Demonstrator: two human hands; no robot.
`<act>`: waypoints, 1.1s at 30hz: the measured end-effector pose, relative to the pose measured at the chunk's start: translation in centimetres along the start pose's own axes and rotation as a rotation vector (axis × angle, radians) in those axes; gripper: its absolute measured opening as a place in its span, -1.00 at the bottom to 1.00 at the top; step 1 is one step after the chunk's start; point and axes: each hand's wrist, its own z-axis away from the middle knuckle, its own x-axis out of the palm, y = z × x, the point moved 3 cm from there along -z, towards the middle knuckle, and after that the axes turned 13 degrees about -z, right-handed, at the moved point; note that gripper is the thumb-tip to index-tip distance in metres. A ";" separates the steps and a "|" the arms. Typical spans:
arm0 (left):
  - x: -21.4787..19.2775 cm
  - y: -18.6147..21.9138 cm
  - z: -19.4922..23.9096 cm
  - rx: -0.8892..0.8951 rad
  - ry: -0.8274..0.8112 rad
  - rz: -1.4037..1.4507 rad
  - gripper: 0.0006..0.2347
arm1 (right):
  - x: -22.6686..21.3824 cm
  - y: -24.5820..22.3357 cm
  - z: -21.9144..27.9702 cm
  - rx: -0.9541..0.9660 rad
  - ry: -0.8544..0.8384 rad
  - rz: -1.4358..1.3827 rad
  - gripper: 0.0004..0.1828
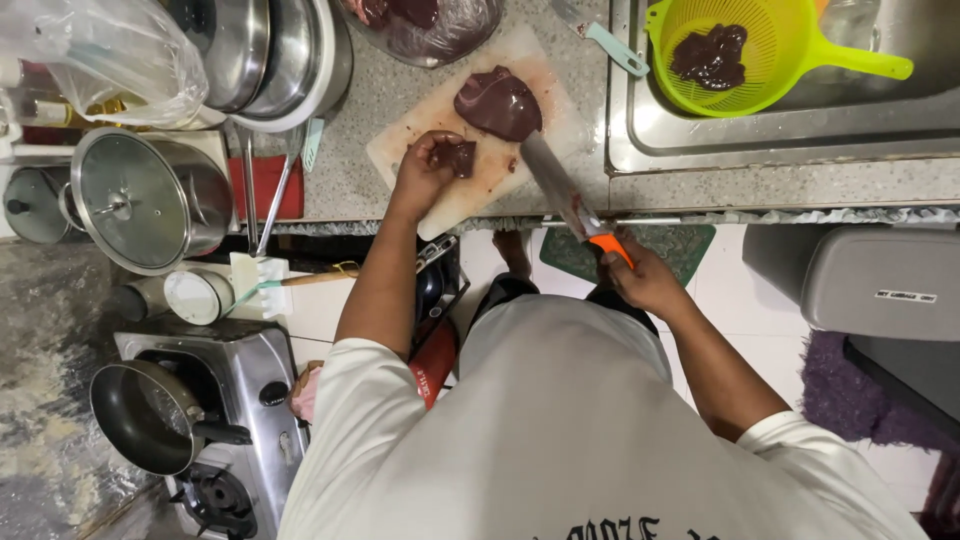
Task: Slicing raw liver into smaller pieces on a cutting board in a kitchen.
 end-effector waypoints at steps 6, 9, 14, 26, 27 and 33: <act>0.3 2.3 0.5 -0.083 -0.134 0.461 -0.50 | 0.8 -1.4 0.3 -0.038 -0.049 -0.214 -0.64; -0.1 4.9 0.3 -0.062 -0.197 0.517 -0.52 | 1.1 -2.8 1.0 0.014 -0.070 -0.275 -0.62; 0.7 -0.8 -1.2 -0.118 -0.127 0.345 -0.58 | 1.3 -2.5 1.1 0.017 -0.081 -0.316 -0.66; 1.0 2.3 2.3 0.246 0.270 -0.787 -0.67 | 7.6 -1.2 0.6 -0.041 -0.011 -0.244 -0.47; 1.3 2.4 2.4 0.258 0.258 -0.788 -0.67 | 8.8 -1.3 0.7 -0.040 0.002 -0.255 -0.47; 2.9 1.6 3.2 0.289 -0.123 -0.957 -0.52 | 16.8 0.9 0.4 0.061 0.160 -0.401 -0.58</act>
